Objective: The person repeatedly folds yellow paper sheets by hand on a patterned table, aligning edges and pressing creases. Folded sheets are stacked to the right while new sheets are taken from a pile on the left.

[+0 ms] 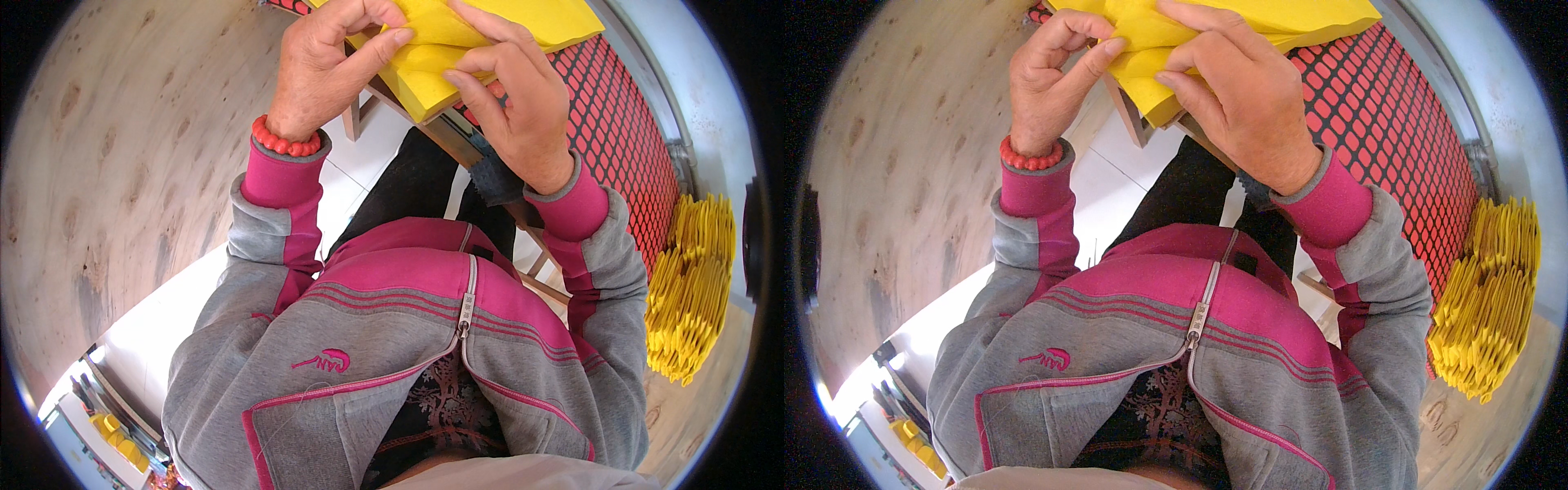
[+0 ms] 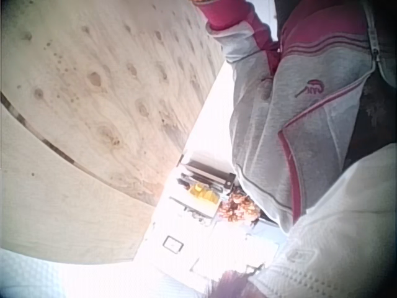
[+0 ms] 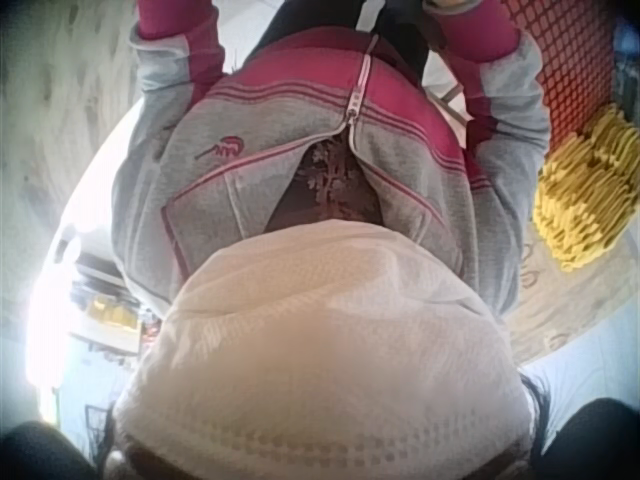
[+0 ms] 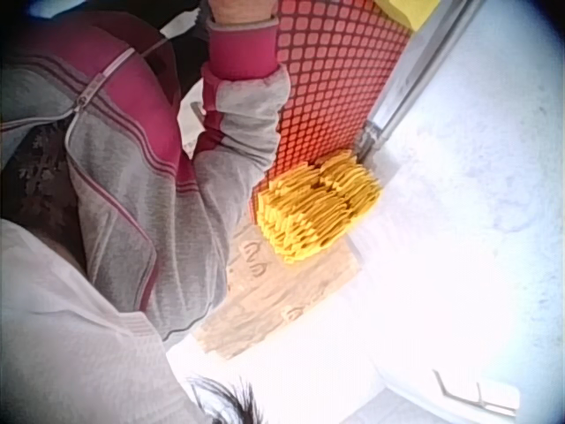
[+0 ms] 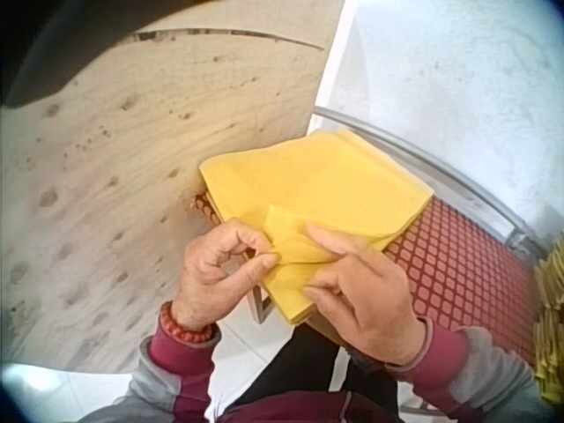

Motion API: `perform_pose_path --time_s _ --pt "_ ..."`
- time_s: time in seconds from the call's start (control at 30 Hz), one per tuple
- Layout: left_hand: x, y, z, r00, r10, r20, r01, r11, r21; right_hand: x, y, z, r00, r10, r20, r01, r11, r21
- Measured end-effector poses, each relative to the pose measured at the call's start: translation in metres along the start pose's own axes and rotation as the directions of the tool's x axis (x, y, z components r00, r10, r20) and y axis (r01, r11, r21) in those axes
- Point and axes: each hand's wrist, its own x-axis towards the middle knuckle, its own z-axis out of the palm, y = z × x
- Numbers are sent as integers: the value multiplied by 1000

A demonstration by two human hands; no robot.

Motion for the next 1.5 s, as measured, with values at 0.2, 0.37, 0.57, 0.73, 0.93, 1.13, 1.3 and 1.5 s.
perform_pose_path --time_s 0.2,0.37,0.57,0.73,0.93,1.13,1.3,1.5 --pt "-1 -1 -1 1000 -22 4 22 1000 -6 1 -2 2 998 -28 -60 30 999 31" --pt "-2 -2 0 999 -42 5 42 998 -50 2 -4 2 998 52 -21 -51 998 31" --pt "-4 -17 -9 999 -24 41 33 973 -227 3 -4 4 998 35 -53 -32 998 52" --pt "-3 -18 -21 982 26 186 -7 995 -99 -1 1 6 999 -23 -42 24 999 21" --pt "1 -1 -21 963 102 249 -102 995 -14 -5 7 11 997 -29 -76 34 998 57" --pt "3 -6 -21 968 98 232 -112 992 50 -5 7 10 996 -39 -83 44 997 56" --pt "3 -5 -22 967 78 242 -92 995 46 -5 8 10 997 -22 -77 26 998 52" --pt "3 0 -16 956 182 231 -198 979 48 -1 4 9 993 -26 -113 33 998 55"
